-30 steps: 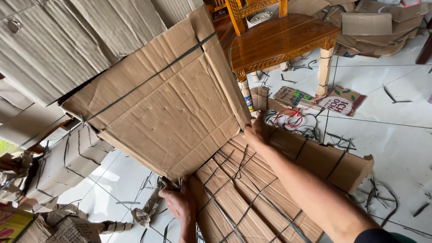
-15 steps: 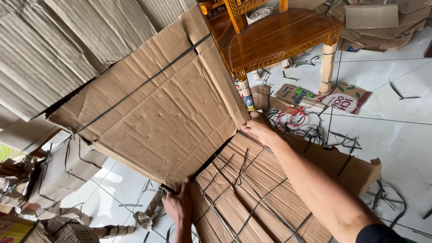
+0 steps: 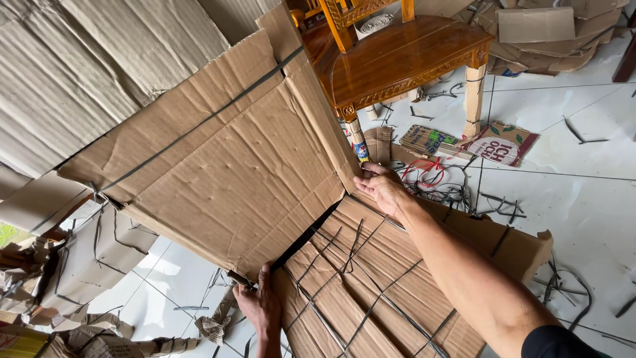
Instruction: Wrapping a wooden chair with cardboard and securing it with plastic straps
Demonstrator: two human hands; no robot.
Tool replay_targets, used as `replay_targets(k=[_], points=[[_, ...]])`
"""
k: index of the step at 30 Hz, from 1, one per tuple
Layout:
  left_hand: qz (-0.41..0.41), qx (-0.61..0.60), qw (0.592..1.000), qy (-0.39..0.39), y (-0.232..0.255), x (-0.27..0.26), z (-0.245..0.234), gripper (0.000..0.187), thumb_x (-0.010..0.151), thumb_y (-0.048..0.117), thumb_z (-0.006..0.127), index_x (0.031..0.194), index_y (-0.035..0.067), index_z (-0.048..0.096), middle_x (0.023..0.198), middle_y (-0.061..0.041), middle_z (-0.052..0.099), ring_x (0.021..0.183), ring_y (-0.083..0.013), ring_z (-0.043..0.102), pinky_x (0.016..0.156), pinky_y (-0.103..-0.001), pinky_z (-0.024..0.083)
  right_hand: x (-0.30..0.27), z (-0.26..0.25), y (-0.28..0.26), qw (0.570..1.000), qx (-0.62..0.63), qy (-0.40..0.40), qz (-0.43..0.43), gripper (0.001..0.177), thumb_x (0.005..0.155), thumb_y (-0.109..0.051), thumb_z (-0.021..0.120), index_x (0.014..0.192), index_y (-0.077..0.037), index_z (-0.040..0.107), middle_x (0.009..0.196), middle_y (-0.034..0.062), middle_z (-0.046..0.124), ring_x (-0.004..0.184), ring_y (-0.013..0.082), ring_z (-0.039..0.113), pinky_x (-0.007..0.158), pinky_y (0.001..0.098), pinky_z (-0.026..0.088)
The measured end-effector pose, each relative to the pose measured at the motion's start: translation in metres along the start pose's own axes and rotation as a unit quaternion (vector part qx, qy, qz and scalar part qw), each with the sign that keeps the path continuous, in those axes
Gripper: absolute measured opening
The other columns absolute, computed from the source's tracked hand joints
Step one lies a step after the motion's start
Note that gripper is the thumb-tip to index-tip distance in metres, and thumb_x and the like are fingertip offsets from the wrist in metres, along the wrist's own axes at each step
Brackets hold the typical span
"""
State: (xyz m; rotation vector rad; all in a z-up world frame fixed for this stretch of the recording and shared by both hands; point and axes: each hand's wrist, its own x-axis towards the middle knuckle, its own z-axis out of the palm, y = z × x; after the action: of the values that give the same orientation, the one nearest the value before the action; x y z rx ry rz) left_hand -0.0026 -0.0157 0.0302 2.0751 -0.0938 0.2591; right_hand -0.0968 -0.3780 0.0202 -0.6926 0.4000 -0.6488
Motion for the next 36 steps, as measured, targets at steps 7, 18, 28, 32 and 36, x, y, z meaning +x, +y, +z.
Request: replay_targets(k=[7, 18, 28, 32, 36], points=[[-0.003, 0.014, 1.0, 0.009, -0.01, 0.005, 0.004, 0.07, 0.082, 0.064, 0.071, 0.095, -0.004, 0.062, 0.1, -0.016, 0.057, 0.095, -0.036, 0.059, 0.085, -0.049, 0.045, -0.007, 0.002, -0.004, 0.999, 0.045, -0.005, -0.01, 0.074, 0.076, 0.021, 0.057, 0.144, -0.009, 0.055, 0.111, 0.0137, 0.066, 0.106, 0.0301, 0.07, 0.109, 0.0424, 0.051], [-0.078, -0.042, 0.996, -0.028, 0.034, -0.033, -0.037, 0.081, 0.071, 0.058, 0.075, 0.13, 0.008, 0.049, 0.103, -0.009, 0.063, 0.089, -0.022, 0.06, 0.08, -0.037, 0.048, -0.056, 0.044, 0.0, 0.982, -0.154, 0.064, -0.086, 0.091, 0.081, 0.02, 0.061, 0.157, -0.018, 0.029, 0.164, 0.0198, 0.026, 0.109, 0.0246, 0.068, 0.1, 0.0382, 0.061], [-0.095, 0.047, 0.993, -0.045, -0.014, -0.084, -0.047, 0.055, 0.086, 0.058, 0.059, 0.12, 0.018, 0.071, 0.099, -0.004, 0.073, 0.095, -0.0226, 0.069, 0.088, -0.038, 0.05, -0.098, 0.042, -0.005, 0.929, -0.353, 0.093, -0.063, 0.075, 0.09, 0.01, 0.057, 0.157, -0.014, 0.033, 0.161, 0.0096, 0.04, 0.149, 0.0222, 0.038, 0.126, 0.034, 0.033], [-0.122, 0.067, 0.989, -0.052, 0.008, -0.115, -0.071, 0.056, 0.083, 0.049, 0.063, 0.133, 0.024, 0.057, 0.104, 0.001, 0.075, 0.081, -0.0219, 0.073, 0.079, -0.037, 0.051, -0.17, 0.061, -0.014, 0.895, -0.435, 0.022, -0.094, 0.056, 0.091, 0.01, 0.054, 0.143, -0.011, 0.052, 0.152, 0.0083, 0.055, 0.14, 0.0234, 0.053, 0.118, 0.0341, 0.046], [0.004, 0.074, 0.988, -0.135, 0.029, -0.145, -0.085, 0.069, 0.08, 0.035, 0.066, 0.144, 0.024, 0.041, 0.098, 0.001, 0.075, 0.079, -0.019, 0.074, 0.074, -0.04, 0.058, -0.201, 0.054, 0.037, 0.881, -0.392, -0.238, -0.121, 0.021, 0.09, -0.016, 0.061, 0.107, -0.008, 0.07, 0.109, 0.0051, 0.069, 0.085, 0.0152, 0.067, 0.066, 0.0214, 0.061]])
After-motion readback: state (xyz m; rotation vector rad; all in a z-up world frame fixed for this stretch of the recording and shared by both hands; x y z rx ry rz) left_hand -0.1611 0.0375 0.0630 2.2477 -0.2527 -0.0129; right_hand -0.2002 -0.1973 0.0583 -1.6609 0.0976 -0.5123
